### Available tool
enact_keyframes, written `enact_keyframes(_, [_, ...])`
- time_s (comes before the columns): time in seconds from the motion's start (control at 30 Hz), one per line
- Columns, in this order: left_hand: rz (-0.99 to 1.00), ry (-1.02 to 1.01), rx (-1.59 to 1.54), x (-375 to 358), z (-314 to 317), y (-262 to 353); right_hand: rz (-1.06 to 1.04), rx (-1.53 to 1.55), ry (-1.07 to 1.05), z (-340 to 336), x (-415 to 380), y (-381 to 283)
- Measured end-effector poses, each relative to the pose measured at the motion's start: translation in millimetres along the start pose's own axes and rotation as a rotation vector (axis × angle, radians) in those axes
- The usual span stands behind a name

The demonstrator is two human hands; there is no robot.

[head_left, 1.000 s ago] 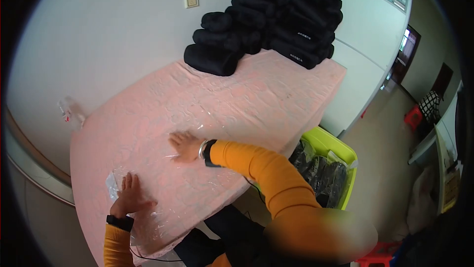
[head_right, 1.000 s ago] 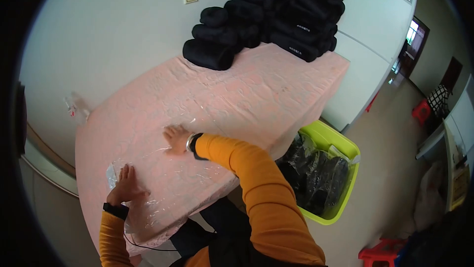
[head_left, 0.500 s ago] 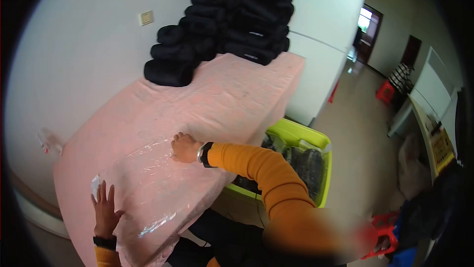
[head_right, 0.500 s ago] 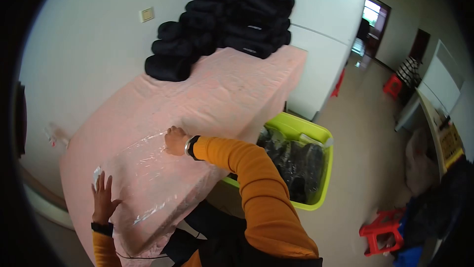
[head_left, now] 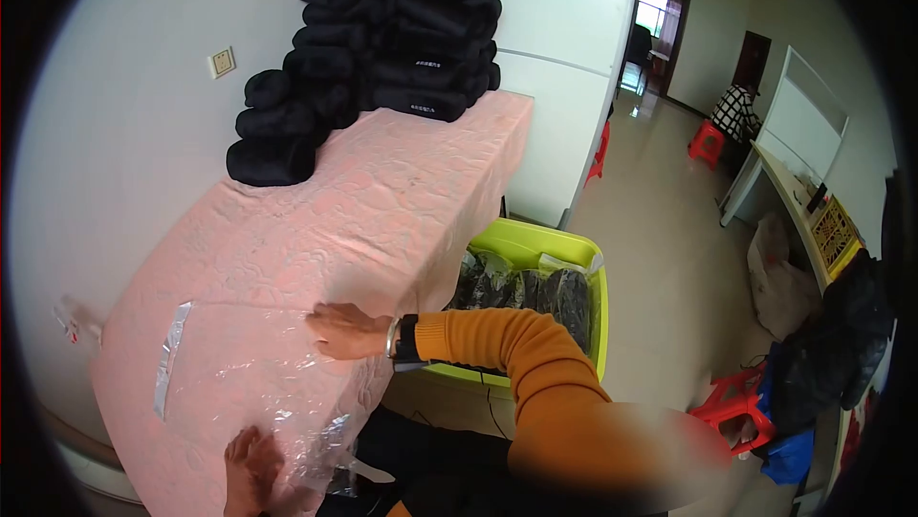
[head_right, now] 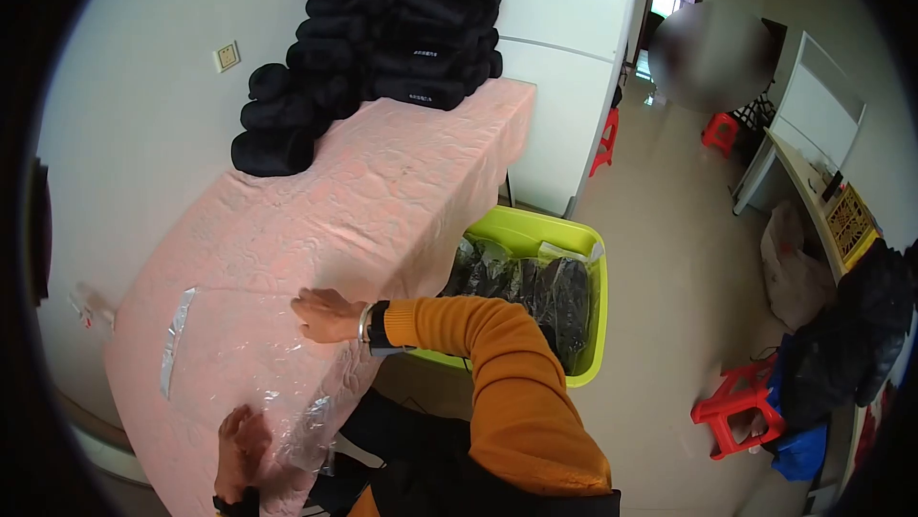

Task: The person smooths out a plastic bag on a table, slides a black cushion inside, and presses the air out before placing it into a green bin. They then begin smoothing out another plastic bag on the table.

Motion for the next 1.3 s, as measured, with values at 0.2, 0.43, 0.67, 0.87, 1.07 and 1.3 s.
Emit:
enact_keyframes(0.2, [-0.080,0.158,-0.069,-30,25,11,-0.160,-0.153,0.190,14,7,28])
enact_keyframes(0.43, [-0.123,0.196,0.029,-30,24,25,-0.115,0.094,0.190,28,9,50])
enact_keyframes(0.67, [-0.458,0.330,0.187,-40,4,-20,0.005,0.256,0.187,19,-9,35])
enact_keyframes(0.87, [-0.615,0.408,-0.036,-83,48,-65,-0.020,0.235,0.377,32,-19,69])
enact_keyframes(1.07, [-0.607,0.501,-0.448,-53,34,-63,0.093,0.310,0.156,33,-3,14])
enact_keyframes(1.3, [-0.622,0.551,-0.447,-91,62,-132,0.103,0.441,0.231,34,1,20])
Point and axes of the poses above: each hand's wrist, its own x-axis towards the middle knuckle, its own z-axis out of the palm, y = z × x, the point moved 3 cm from there along x, towards the middle knuckle, and after that the axes turned 15 degrees about -y, right-handed, at the moved point
